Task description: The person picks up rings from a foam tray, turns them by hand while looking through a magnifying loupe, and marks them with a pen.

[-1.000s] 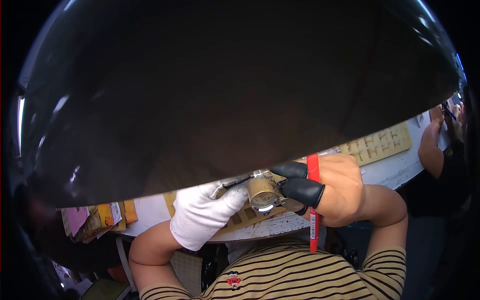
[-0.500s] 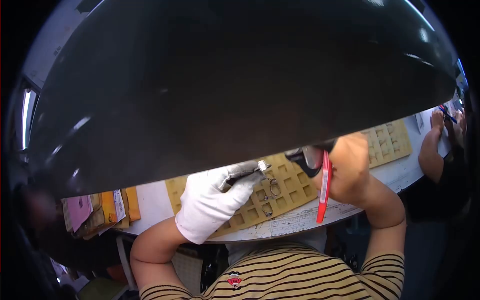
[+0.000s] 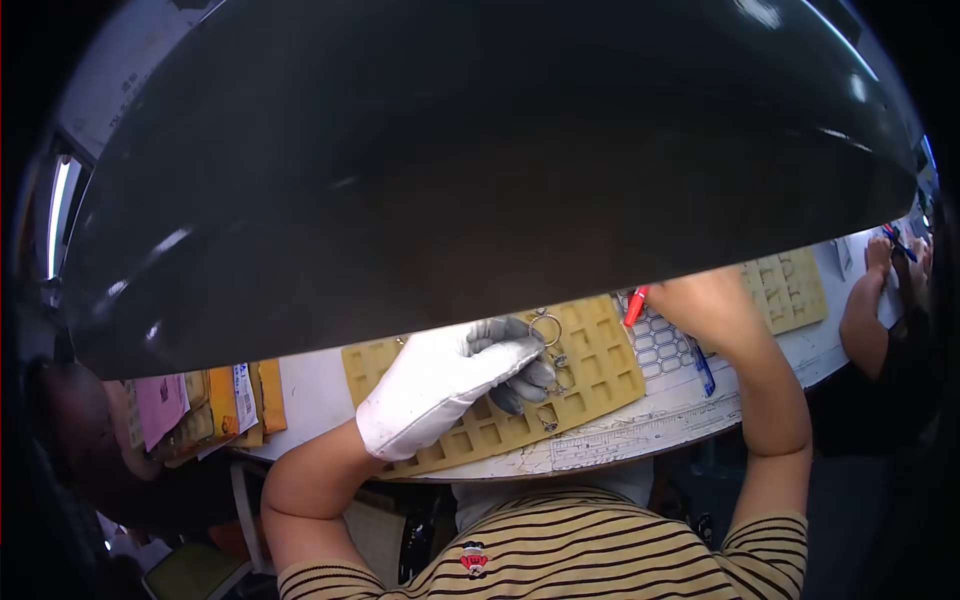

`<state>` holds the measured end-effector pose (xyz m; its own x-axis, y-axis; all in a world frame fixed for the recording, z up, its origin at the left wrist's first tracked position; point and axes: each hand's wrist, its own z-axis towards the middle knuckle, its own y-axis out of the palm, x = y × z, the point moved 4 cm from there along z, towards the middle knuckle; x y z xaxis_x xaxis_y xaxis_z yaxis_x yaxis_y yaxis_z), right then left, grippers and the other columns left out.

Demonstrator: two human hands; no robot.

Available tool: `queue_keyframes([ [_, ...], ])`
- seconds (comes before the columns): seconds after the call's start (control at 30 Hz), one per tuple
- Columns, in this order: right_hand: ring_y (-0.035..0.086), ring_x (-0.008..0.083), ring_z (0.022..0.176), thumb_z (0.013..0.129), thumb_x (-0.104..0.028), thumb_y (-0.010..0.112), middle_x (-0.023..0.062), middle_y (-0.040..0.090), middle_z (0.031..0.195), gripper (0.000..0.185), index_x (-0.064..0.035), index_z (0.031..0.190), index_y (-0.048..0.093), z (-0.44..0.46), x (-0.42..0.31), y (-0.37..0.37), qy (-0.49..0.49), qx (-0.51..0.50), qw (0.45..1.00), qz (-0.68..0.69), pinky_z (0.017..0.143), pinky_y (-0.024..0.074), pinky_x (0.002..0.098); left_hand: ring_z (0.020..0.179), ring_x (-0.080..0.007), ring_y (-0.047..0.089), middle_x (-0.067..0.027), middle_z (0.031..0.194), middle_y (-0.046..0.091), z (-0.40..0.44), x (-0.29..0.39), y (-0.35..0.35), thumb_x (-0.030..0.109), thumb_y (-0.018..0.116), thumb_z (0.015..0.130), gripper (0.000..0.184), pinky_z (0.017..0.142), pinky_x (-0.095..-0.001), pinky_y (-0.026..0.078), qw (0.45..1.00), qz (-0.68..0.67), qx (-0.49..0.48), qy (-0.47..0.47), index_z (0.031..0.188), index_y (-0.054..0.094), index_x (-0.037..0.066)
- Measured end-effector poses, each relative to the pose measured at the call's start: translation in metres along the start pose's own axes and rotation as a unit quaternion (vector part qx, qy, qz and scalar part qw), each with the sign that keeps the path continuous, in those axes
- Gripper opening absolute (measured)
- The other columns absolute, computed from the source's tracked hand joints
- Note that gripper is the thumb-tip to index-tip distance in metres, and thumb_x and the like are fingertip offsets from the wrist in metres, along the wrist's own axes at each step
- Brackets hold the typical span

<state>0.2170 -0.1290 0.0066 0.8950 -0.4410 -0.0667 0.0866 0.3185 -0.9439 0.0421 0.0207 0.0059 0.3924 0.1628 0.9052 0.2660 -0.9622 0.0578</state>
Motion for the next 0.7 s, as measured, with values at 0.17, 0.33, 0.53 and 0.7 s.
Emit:
queue_keyframes([
  [0.17,0.063,0.0306,0.057,0.073,-0.014,0.069,0.0141,0.060,0.059,0.017,-0.0018,0.079,0.058,0.004,-0.014,-0.017,-0.013,0.036,0.998,0.040,0.054,0.0472,0.0394,0.070,-0.0187,0.066,-0.0142,0.084,0.067,0.002,-0.003,0.002,0.019,0.059,0.092,0.027,0.060,-0.0282,0.053,0.999,-0.037,-0.028,-0.008,0.102,0.058,-0.006],
  [0.33,0.059,0.0242,0.052,0.079,-0.027,0.074,0.0091,0.057,0.059,0.039,-0.0043,0.108,0.061,0.003,-0.037,-0.022,-0.064,-0.058,0.922,0.377,0.052,0.0454,0.0330,0.069,-0.0198,0.066,-0.0143,0.084,0.067,0.003,-0.006,0.001,0.018,0.059,0.092,0.027,0.059,-0.0284,0.052,0.997,-0.064,-0.025,-0.026,0.102,0.057,-0.006],
  [0.53,0.059,0.0230,0.054,0.080,-0.024,0.073,0.0082,0.056,0.060,0.049,-0.0047,0.122,0.057,-0.003,-0.046,-0.009,-0.090,-0.097,0.917,0.377,0.054,0.0465,0.0335,0.070,-0.0207,0.066,-0.0155,0.085,0.067,0.004,-0.006,0.003,0.018,0.059,0.092,0.027,0.060,-0.0287,0.053,0.997,-0.067,-0.036,-0.022,0.102,0.057,-0.007],
  [0.7,0.059,0.0204,0.054,0.079,-0.017,0.073,0.0088,0.058,0.061,0.041,-0.0050,0.117,0.061,-0.004,-0.050,-0.006,-0.133,-0.036,0.905,0.403,0.052,0.0456,0.0313,0.072,-0.0212,0.067,-0.0165,0.087,0.067,0.004,-0.006,0.005,0.018,0.059,0.092,0.031,0.061,-0.0284,0.054,0.998,-0.052,-0.032,-0.034,0.106,0.056,-0.009],
])
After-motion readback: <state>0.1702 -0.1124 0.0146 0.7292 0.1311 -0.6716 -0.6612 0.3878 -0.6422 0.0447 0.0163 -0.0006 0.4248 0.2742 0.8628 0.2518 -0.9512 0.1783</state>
